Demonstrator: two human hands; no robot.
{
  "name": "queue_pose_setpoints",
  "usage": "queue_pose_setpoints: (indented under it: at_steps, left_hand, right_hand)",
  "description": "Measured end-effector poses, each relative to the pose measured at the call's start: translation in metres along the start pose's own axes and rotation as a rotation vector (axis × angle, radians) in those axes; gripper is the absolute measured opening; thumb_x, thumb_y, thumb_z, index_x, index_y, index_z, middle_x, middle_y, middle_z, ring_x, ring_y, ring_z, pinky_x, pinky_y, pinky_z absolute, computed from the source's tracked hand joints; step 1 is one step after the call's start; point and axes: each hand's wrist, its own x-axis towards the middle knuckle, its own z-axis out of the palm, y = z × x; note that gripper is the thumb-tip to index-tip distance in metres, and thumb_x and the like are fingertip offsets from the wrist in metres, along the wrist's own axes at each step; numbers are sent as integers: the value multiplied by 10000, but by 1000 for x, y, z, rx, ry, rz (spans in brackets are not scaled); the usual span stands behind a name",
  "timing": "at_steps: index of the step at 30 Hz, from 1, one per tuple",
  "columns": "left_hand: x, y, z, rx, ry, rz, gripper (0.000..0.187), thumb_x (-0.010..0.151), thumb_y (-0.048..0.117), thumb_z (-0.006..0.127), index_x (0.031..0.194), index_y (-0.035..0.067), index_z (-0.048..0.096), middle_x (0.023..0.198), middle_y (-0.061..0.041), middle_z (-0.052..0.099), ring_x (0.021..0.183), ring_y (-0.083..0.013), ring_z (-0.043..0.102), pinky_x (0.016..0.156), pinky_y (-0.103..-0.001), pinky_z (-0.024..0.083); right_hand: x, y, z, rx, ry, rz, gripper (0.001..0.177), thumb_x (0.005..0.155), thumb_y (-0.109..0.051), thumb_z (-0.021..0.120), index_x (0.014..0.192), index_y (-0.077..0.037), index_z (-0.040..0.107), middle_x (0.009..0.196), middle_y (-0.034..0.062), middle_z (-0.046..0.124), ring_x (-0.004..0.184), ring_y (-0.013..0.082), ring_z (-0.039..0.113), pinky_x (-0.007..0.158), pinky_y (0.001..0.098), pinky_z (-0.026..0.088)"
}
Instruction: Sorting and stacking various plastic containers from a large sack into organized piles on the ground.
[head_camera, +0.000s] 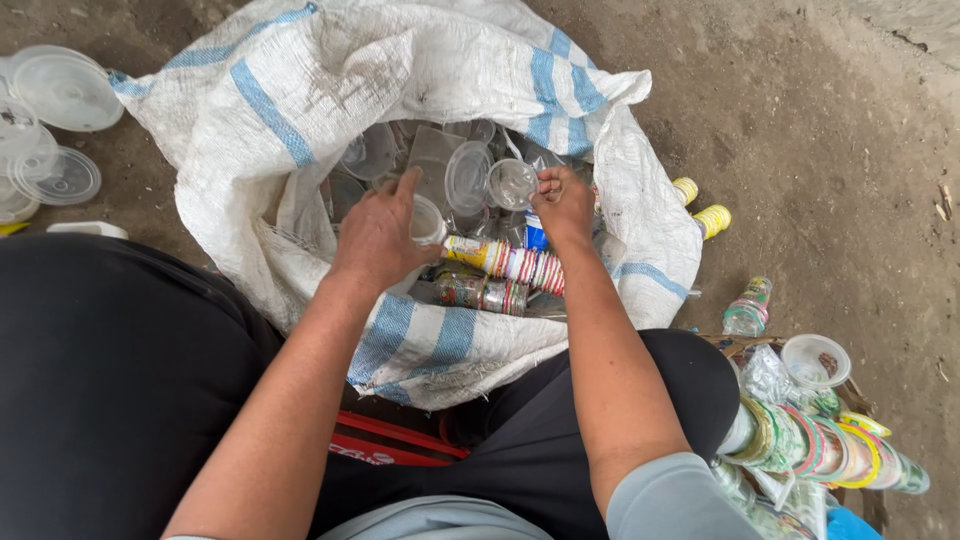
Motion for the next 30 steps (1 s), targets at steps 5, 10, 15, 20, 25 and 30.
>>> queue_pose_setpoints:
  at_steps: [5, 10, 15, 20, 25, 30]
  left_hand:
    - [-2, 10, -10, 18, -92, -53, 985, 670, 476, 924, 1467, 94, 488, 1274, -205, 666, 1140, -451, 676, 928, -593, 591]
    - [2, 6, 0, 1, -78, 22, 954, 658, 473, 929, 1424, 86, 513, 1275, -198, 634, 1129, -449, 682, 919, -574, 595]
    - [-2, 7, -1, -53, -46, 53, 851, 709, 368, 911, 1397, 29, 543, 1258, -245, 635, 1097, -476, 685, 851, -584, 626]
    - [-2, 3, -5, -62, -68, 94, 878, 702, 346, 925, 1425, 21, 546, 1274, -260, 631, 1088, -472, 684, 816, -600, 631]
    - [-5, 6, -6, -36, -93, 101, 853, 702, 357, 927, 1400, 12, 578, 1267, -266, 638, 1111, -492, 671, 802, -614, 625]
    - [-4, 7, -8, -4, -92, 97, 834, 699, 356, 931, 1383, 17, 596, 1247, -256, 652, 1112, -464, 675, 795, -598, 635]
  right_hand:
    - [11, 2, 8, -79, 48, -49, 316, 780, -50, 803, 1025, -237, 730, 860, -58, 753, 890, 144, 754, 882, 335, 564]
    - [11, -21, -3, -123, 92, -135, 212, 802, -128, 798, 970, -224, 711, 859, -70, 747, 845, 111, 733, 810, 319, 565]
    - [-1, -47, -5, 128, 88, -204, 187, 866, -4, 794, 1013, -58, 691, 907, 93, 705, 881, 210, 718, 705, 327, 612]
    - [-16, -75, -10, -185, 338, -590, 231, 866, 18, 853, 940, -147, 709, 895, -10, 621, 852, 226, 679, 742, 354, 575]
    - [-24, -95, -18, -369, 490, -981, 157, 908, 37, 754, 937, -83, 656, 918, 33, 611, 924, 262, 651, 838, 349, 567]
    - [-20, -102, -18, -441, 560, -1044, 143, 933, 33, 743, 906, -69, 646, 934, 45, 611, 946, 256, 652, 851, 322, 573]
